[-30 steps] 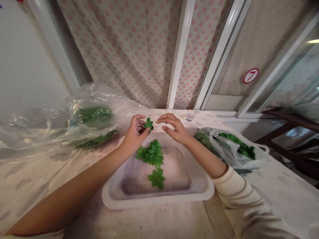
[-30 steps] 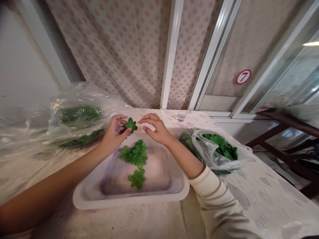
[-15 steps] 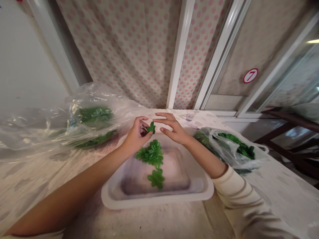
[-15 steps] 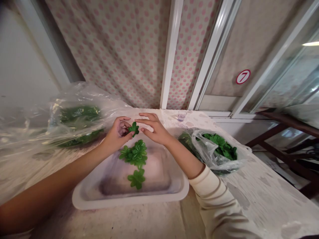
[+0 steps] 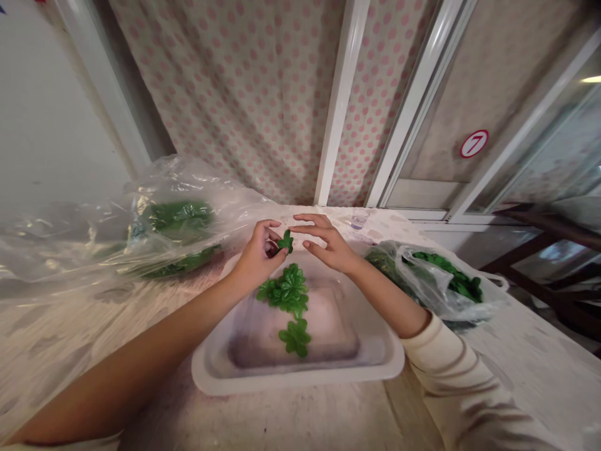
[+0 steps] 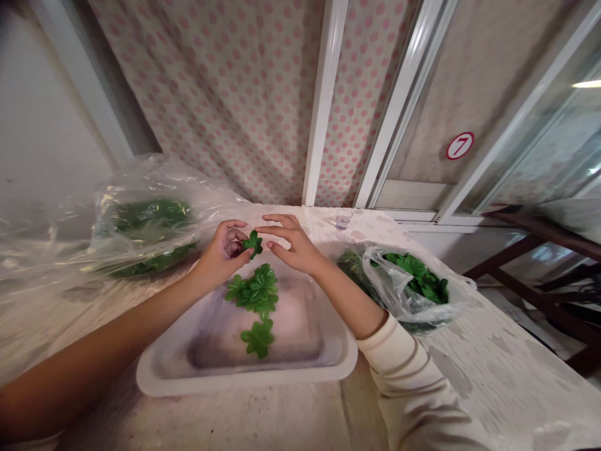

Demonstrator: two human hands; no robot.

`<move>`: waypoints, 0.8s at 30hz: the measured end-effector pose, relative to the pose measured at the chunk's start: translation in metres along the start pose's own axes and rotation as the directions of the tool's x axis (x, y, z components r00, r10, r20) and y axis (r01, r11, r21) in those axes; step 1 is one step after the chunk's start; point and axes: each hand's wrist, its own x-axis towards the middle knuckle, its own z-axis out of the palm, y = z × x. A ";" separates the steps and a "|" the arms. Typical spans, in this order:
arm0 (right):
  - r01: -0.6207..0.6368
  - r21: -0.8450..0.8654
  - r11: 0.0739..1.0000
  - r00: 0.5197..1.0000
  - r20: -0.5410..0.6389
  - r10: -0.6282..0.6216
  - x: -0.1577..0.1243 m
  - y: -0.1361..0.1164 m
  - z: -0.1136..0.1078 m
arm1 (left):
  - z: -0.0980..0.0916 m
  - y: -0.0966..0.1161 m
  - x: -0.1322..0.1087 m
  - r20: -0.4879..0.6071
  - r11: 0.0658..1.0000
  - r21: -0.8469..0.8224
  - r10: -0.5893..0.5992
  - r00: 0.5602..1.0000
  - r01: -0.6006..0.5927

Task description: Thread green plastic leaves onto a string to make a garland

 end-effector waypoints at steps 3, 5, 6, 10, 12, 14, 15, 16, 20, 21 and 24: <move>0.004 0.018 1.000 1.000 -0.007 -0.004 0.000 0.000 0.000 | 0.000 0.000 0.000 -0.004 1.000 -0.007 -0.008 1.000 0.007; 0.001 0.025 1.000 1.000 -0.005 -0.001 0.000 0.000 0.000 | 0.000 0.001 0.001 -0.008 1.000 -0.017 -0.016 1.000 0.015; -0.003 0.027 1.000 1.000 -0.003 0.003 0.000 0.000 0.000 | 0.000 0.002 0.001 -0.011 1.000 -0.018 -0.018 1.000 0.017; -0.005 0.034 0.999 1.000 -0.001 0.005 -0.001 0.001 0.001 | 0.000 0.003 0.001 -0.019 1.000 0.012 -0.020 1.000 0.020; -0.002 0.042 0.999 1.000 -0.004 0.002 -0.001 0.001 0.001 | 0.000 0.003 0.001 -0.016 1.000 0.022 -0.020 1.000 0.020; 0.000 0.050 0.999 1.000 -0.010 0.000 -0.001 0.001 0.001 | 0.000 0.003 0.000 -0.011 1.000 0.019 -0.015 1.000 0.015; -0.001 0.051 0.999 1.000 -0.011 0.002 -0.001 0.000 0.001 | 0.000 0.003 0.000 -0.009 1.000 0.015 -0.015 1.000 0.015; -0.005 0.050 0.999 1.000 -0.011 0.005 0.000 0.000 0.001 | 0.000 0.003 0.000 -0.008 1.000 0.011 -0.016 1.000 0.016; -0.020 0.032 0.999 1.000 -0.020 0.021 0.001 -0.002 0.001 | 0.000 0.003 0.000 0.004 1.000 0.003 -0.023 1.000 0.023; -0.021 0.027 0.999 0.999 -0.028 0.022 0.001 -0.002 0.002 | 0.001 0.003 0.000 0.013 1.000 0.006 -0.023 1.000 0.023; -0.024 0.006 1.000 0.998 -0.057 0.024 0.001 0.000 0.004 | 0.001 0.006 -0.001 0.047 0.999 0.027 -0.025 0.999 0.023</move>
